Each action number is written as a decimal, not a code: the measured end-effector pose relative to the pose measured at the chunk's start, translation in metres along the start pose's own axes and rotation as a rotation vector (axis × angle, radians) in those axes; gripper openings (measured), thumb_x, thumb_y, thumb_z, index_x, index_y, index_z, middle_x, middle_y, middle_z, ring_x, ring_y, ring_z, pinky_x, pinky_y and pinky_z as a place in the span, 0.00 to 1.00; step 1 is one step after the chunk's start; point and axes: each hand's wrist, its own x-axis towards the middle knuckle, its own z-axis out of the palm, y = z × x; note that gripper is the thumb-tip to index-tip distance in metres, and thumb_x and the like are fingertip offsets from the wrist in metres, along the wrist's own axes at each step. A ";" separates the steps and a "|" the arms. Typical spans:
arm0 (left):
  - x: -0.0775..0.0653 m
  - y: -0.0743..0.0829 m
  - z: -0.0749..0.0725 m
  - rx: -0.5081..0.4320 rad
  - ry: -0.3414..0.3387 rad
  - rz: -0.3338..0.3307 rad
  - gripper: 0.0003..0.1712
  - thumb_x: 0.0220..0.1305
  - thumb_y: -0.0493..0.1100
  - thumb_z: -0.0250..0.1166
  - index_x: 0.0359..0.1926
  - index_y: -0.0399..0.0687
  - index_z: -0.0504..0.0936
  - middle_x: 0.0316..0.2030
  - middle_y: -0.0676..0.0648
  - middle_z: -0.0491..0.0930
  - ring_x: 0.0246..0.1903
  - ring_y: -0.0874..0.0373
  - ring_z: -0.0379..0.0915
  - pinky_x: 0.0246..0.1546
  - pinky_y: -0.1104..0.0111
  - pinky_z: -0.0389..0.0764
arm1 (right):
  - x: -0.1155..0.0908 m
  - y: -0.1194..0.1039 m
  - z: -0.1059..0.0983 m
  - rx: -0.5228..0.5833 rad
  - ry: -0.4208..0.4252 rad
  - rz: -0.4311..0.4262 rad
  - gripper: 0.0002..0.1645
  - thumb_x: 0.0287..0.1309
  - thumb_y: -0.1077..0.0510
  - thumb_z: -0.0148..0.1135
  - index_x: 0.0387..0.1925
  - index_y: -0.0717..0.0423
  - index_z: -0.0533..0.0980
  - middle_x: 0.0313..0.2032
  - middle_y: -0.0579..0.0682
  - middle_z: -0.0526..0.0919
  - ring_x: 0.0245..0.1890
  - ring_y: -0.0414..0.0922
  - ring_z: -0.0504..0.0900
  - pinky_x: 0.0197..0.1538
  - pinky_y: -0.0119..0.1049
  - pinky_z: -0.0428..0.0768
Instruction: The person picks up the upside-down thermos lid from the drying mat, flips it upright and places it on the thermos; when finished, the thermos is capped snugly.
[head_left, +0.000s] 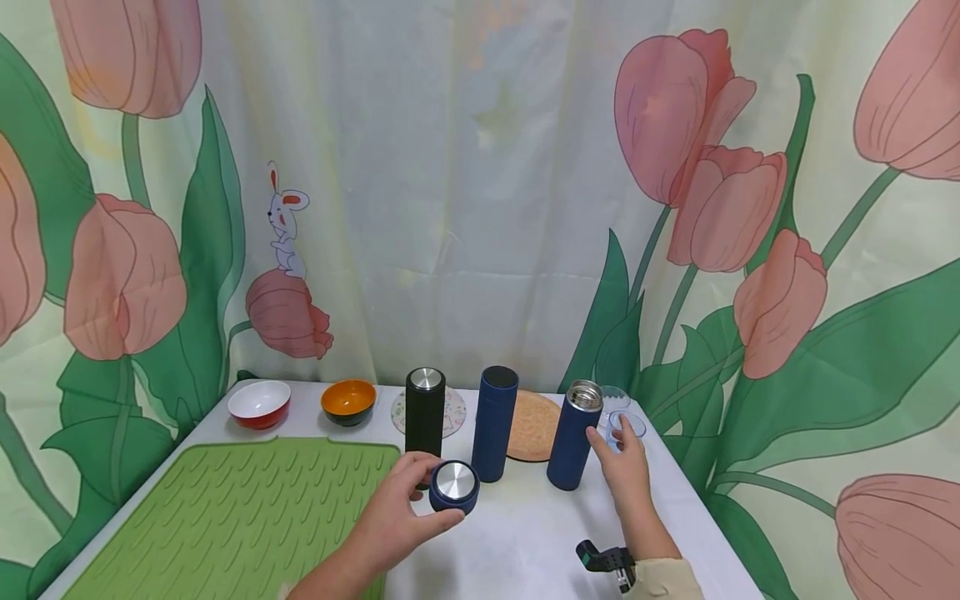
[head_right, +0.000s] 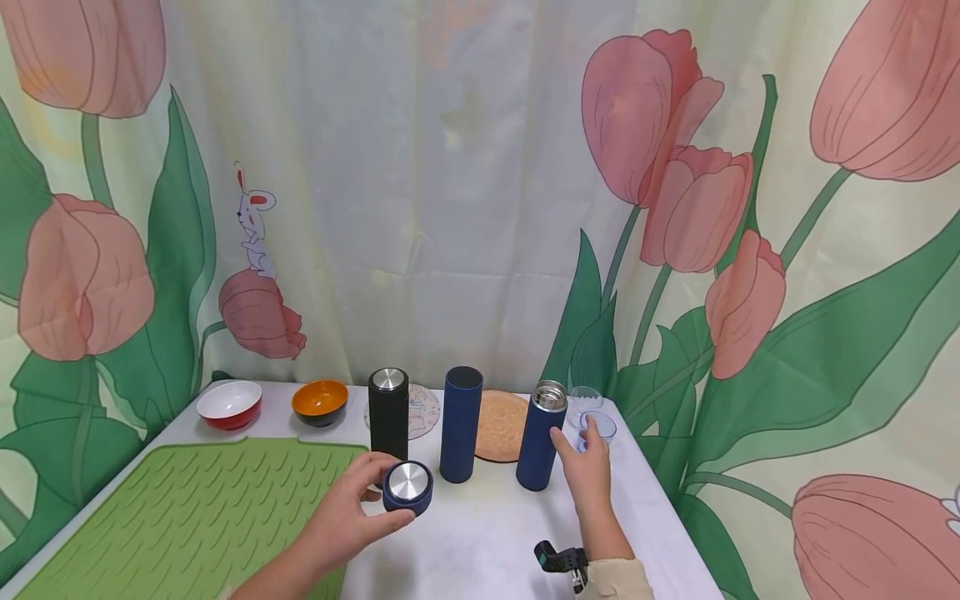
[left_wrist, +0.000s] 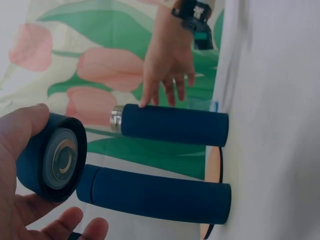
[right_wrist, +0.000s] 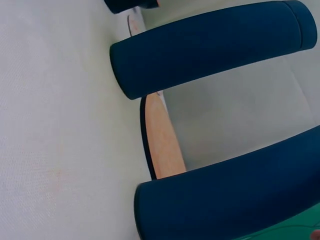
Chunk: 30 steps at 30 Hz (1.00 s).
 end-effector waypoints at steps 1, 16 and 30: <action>0.000 0.000 0.000 0.000 -0.002 -0.002 0.30 0.51 0.58 0.85 0.54 0.59 0.85 0.60 0.51 0.76 0.52 0.55 0.74 0.57 0.52 0.81 | 0.001 0.001 0.001 -0.001 -0.012 -0.002 0.57 0.73 0.34 0.61 0.85 0.58 0.47 0.77 0.73 0.60 0.80 0.72 0.55 0.76 0.69 0.65; -0.003 -0.004 0.006 0.011 -0.016 0.012 0.29 0.52 0.60 0.83 0.54 0.60 0.86 0.58 0.53 0.78 0.53 0.56 0.73 0.53 0.58 0.82 | -0.001 0.002 0.017 -0.091 -0.113 -0.084 0.54 0.67 0.36 0.69 0.80 0.61 0.61 0.77 0.70 0.63 0.79 0.70 0.59 0.77 0.73 0.59; 0.026 0.018 0.050 -0.039 -0.129 0.105 0.31 0.54 0.63 0.81 0.57 0.63 0.85 0.57 0.57 0.79 0.52 0.61 0.76 0.51 0.65 0.83 | 0.005 0.005 0.010 -0.203 -0.104 -0.066 0.55 0.67 0.36 0.69 0.80 0.65 0.60 0.79 0.72 0.55 0.79 0.74 0.55 0.76 0.74 0.60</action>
